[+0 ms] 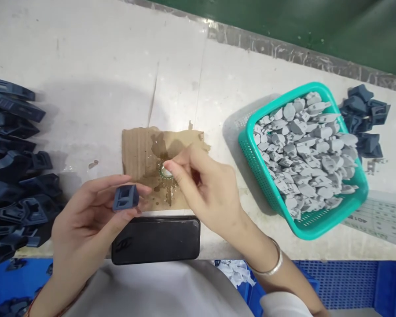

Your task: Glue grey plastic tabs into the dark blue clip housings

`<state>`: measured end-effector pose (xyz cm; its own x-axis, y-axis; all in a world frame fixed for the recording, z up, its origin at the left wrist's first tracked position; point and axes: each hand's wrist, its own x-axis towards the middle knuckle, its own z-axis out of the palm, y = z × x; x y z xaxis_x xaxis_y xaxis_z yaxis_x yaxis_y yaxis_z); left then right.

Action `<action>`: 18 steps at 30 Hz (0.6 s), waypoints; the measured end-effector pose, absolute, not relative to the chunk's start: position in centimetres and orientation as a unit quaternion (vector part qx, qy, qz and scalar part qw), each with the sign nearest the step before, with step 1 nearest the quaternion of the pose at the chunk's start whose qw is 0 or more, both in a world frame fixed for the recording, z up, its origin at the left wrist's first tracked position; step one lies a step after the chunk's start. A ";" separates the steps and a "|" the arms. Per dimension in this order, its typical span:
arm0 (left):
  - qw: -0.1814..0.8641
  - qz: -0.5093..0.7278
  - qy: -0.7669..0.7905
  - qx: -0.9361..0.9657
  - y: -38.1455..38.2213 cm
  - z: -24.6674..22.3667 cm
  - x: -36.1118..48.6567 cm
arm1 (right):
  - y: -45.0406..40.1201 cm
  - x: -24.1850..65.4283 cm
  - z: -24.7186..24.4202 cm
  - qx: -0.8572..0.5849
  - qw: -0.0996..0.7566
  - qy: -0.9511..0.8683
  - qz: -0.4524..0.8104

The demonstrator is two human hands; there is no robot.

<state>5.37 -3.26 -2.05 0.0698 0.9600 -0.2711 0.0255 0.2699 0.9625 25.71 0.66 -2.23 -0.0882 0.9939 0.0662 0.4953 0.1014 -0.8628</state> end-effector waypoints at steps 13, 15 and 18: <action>0.573 0.421 0.554 0.432 -3.0 -1.8 5.3 | 1.2 25.6 -2.5 -0.530 0.464 -0.400 0.586; 0.609 0.426 0.551 0.380 -3.0 -1.9 5.5 | 0.8 25.5 -2.5 -0.532 0.470 -0.402 0.578; 0.635 0.434 0.548 0.328 -2.9 -2.1 5.7 | 0.1 25.2 -2.3 -0.531 0.474 -0.419 0.563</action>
<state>5.74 -2.92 -2.09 0.0219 0.9106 -0.4127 -0.1922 0.4089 0.8921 25.19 0.15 -2.25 0.0135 0.9794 -0.2017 -0.0881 -0.1997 -0.9759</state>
